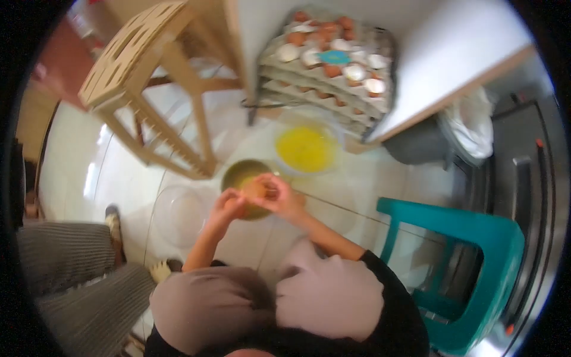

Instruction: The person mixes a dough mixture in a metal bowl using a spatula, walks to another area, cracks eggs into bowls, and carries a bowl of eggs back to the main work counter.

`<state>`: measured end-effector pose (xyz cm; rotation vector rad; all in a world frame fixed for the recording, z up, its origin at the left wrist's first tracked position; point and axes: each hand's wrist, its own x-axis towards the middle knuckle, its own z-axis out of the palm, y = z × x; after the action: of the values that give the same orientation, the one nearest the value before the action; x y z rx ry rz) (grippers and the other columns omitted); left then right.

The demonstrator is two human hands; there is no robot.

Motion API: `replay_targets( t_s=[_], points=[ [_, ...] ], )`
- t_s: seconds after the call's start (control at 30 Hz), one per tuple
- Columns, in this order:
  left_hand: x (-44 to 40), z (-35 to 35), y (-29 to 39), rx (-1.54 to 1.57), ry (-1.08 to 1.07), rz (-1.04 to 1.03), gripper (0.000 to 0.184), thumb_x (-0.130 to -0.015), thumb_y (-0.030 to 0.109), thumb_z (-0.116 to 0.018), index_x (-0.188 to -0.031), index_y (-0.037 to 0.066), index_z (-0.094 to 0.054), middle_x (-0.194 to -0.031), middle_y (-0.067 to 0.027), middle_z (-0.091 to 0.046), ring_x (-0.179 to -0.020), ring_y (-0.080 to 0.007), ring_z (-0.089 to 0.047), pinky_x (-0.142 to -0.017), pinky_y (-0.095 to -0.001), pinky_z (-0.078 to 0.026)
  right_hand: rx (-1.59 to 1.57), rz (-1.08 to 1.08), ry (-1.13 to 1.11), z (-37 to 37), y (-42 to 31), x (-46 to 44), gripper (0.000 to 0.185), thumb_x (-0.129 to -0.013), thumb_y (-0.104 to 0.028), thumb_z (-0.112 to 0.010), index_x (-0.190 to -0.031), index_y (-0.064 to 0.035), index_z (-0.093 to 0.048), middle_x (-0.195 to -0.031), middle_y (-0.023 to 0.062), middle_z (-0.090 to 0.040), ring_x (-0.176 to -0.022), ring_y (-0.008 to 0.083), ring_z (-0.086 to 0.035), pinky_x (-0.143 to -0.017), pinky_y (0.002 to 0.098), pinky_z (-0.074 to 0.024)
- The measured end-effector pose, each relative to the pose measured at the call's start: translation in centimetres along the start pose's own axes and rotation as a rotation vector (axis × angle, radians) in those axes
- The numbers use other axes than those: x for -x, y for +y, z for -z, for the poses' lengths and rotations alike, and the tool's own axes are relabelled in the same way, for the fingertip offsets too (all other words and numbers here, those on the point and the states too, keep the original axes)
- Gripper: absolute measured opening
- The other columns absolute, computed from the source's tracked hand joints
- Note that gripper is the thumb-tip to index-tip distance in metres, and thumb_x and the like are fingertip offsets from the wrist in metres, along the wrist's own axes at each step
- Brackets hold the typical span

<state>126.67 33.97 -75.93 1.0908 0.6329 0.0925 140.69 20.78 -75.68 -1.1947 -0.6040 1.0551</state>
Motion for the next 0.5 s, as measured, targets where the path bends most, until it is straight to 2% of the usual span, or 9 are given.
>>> replay_targets(
  t_s=[0.1, 0.2, 0.27, 0.3, 0.33, 0.4, 0.43, 0.47, 0.5],
  points=[
    [0.9, -1.1, 1.5, -0.018, 0.01, -0.041, 0.027, -0.082, 0.024, -0.06, -0.101, 0.007, -0.05, -0.081, -0.0051, -0.056, -0.064, -0.011, -0.054, -0.054, -0.0229, -0.042, -0.27, -0.106, 0.04, 1.3, -2.1, 1.3, 0.044, -0.076, -0.002, -0.062, -0.116, -0.0087, -0.044, -0.11, 0.006, -0.052, -0.098, 0.0167, -0.054, -0.083, 0.0318, -0.0479],
    [1.5, -0.7, 1.9, 0.064, 0.02, -0.001, 0.028, -0.083, 0.024, -0.058, -0.103, 0.007, -0.048, -0.085, -0.0067, -0.056, -0.063, -0.0122, -0.054, -0.053, -0.0225, -0.042, -0.388, -0.056, 0.153, 3.6, -8.0, 4.5, 0.045, -0.077, 0.0, -0.06, -0.118, -0.0091, -0.042, -0.112, 0.0074, -0.051, -0.101, 0.0199, -0.053, -0.085, 0.0364, -0.0472],
    [1.7, 0.1, 2.0, 0.064, 0.026, 0.02, 0.025, -0.085, 0.028, -0.054, -0.102, 0.011, -0.048, -0.087, -0.0048, -0.054, -0.066, -0.012, -0.052, -0.053, -0.0222, -0.04, -0.239, 0.219, 0.297, 6.0, -12.8, 7.0, 0.047, -0.078, -0.001, -0.059, -0.121, -0.0091, -0.041, -0.114, 0.0082, -0.049, -0.104, 0.023, -0.051, -0.087, 0.0405, -0.046],
    [1.8, 0.4, 2.0, 0.064, 0.035, 0.031, 0.023, -0.086, 0.029, -0.053, -0.102, 0.013, -0.048, -0.089, -0.0038, -0.054, -0.067, -0.0119, -0.052, -0.053, -0.022, -0.04, -0.101, 0.446, 0.352, 8.1, -15.2, 8.0, 0.047, -0.079, -0.005, -0.059, -0.122, -0.0092, -0.041, -0.116, 0.0086, -0.048, -0.107, 0.0251, -0.05, -0.086, 0.0424, -0.0458],
    [1.7, 0.7, 1.8, 0.094, 0.041, 0.024, 0.024, -0.086, 0.029, -0.054, -0.102, 0.012, -0.048, -0.088, -0.0046, -0.054, -0.066, -0.0119, -0.052, -0.053, -0.0215, -0.04, 0.134, 0.584, 0.472, 9.7, -18.6, 9.2, 0.045, -0.079, -0.009, -0.059, -0.121, -0.0087, -0.041, -0.116, 0.0104, -0.048, -0.106, 0.0248, -0.051, -0.085, 0.0411, -0.0466],
    [1.6, 1.3, 1.4, 0.159, 0.056, 0.015, 0.027, -0.085, 0.028, -0.055, -0.103, 0.01, -0.048, -0.088, -0.0062, -0.054, -0.065, -0.012, -0.053, -0.052, -0.0205, -0.04, 0.495, 0.693, 0.976, 12.0, -24.6, 10.8, 0.038, -0.081, -0.009, -0.059, -0.114, -0.0009, -0.043, -0.111, 0.0151, -0.051, -0.1, 0.0214, -0.053, -0.082, 0.0329, -0.0473],
    [1.7, 1.4, 1.5, 0.16, 0.049, 0.021, 0.026, -0.085, 0.028, -0.055, -0.104, 0.01, -0.048, -0.089, -0.0061, -0.054, -0.067, -0.0121, -0.053, -0.053, -0.0208, -0.04, 0.705, 0.931, 1.145, 14.6, -26.6, 10.7, 0.037, -0.08, -0.007, -0.061, -0.111, 0.0013, -0.044, -0.11, 0.0156, -0.052, -0.1, 0.0222, -0.053, -0.084, 0.0301, -0.0463],
    [1.6, 1.4, 1.6, 0.162, 0.041, 0.027, 0.026, -0.085, 0.027, -0.054, -0.105, 0.011, -0.047, -0.09, -0.006, -0.053, -0.068, -0.0123, -0.052, -0.055, -0.0212, -0.04, 0.822, 1.08, 1.278, 17.0, -28.3, 10.7, 0.038, -0.078, -0.006, -0.063, -0.11, 0.0006, -0.043, -0.111, 0.0172, -0.051, -0.1, 0.023, -0.053, -0.084, 0.0282, -0.0454],
    [1.7, 1.4, 1.6, 0.165, 0.036, 0.035, 0.026, -0.086, 0.027, -0.054, -0.105, 0.011, -0.047, -0.091, -0.0059, -0.053, -0.07, -0.0124, -0.052, -0.056, -0.0215, -0.04, 0.786, 1.101, 1.392, 18.3, -29.3, 10.1, 0.039, -0.077, -0.006, -0.064, -0.111, 0.0003, -0.046, -0.113, 0.0156, -0.051, -0.104, 0.0225, -0.051, -0.088, 0.031, -0.0426]
  ],
)
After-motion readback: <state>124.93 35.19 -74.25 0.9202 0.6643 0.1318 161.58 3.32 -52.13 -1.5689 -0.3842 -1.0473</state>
